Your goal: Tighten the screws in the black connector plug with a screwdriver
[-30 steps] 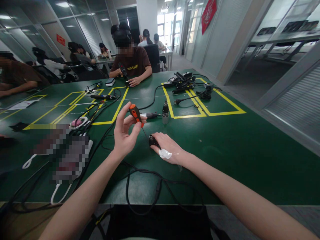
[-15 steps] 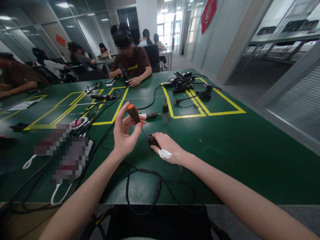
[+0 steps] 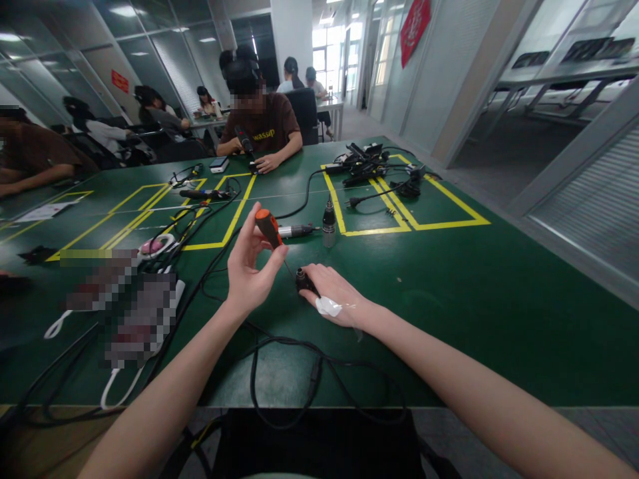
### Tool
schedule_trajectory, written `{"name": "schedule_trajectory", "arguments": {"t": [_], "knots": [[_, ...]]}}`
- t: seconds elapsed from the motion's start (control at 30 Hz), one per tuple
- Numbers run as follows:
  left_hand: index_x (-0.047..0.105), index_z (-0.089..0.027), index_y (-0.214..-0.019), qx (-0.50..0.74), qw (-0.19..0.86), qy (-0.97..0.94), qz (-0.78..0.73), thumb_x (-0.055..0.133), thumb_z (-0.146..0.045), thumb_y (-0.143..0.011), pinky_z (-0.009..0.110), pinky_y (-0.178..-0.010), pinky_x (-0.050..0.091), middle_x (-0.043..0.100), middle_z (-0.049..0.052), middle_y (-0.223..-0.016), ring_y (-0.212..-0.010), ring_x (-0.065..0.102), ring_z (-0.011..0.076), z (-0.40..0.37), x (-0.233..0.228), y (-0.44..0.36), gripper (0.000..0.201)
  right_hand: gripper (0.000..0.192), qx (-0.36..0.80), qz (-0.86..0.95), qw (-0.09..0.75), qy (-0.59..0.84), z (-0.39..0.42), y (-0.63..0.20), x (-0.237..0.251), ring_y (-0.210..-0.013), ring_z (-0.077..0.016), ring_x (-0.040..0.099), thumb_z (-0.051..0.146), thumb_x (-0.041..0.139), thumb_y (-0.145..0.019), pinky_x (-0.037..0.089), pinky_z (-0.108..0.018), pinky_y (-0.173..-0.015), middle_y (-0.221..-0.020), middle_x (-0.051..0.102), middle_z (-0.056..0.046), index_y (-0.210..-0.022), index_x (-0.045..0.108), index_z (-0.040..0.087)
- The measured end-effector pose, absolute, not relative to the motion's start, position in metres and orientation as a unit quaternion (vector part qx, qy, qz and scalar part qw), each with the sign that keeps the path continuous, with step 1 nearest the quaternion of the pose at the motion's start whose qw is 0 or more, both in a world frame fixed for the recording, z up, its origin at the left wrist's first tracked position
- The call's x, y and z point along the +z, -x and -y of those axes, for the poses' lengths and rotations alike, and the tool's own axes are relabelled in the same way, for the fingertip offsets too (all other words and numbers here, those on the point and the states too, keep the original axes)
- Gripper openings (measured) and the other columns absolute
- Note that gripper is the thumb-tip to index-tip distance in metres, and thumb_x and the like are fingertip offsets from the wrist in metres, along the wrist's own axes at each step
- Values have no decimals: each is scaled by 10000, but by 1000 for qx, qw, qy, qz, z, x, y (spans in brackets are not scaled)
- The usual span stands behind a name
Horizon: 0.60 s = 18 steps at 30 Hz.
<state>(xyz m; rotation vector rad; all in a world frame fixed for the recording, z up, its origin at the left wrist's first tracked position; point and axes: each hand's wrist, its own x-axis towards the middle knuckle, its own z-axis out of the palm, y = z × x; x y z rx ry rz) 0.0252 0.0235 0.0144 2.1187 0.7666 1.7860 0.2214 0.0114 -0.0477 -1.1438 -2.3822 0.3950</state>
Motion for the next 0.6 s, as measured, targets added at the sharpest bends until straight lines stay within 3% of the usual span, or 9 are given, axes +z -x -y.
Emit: {"name": "schedule_trajectory", "arguments": {"t": [0.17,0.6], "knots": [[408,-291,-1631,618,128,-729,-265,715,-236,-987,220,-773,609,720,-3,-945,-793,653,112,-23,16,-24,716,260,147,866,231,419,-11,-221,-46,-1047,-314,688,256,626,-1021,552,-469,-940,-1175,714,-142,-1271,598,189],[330,-318,-1657,607,121,-745,-250,652,-266,-1026,277,-806,612,766,29,-1033,-876,710,152,-25,12,-23,711,268,147,867,243,410,-10,-221,-44,-1046,-320,699,250,630,-1011,571,-494,-939,-1178,725,-143,-1272,604,195]]}}
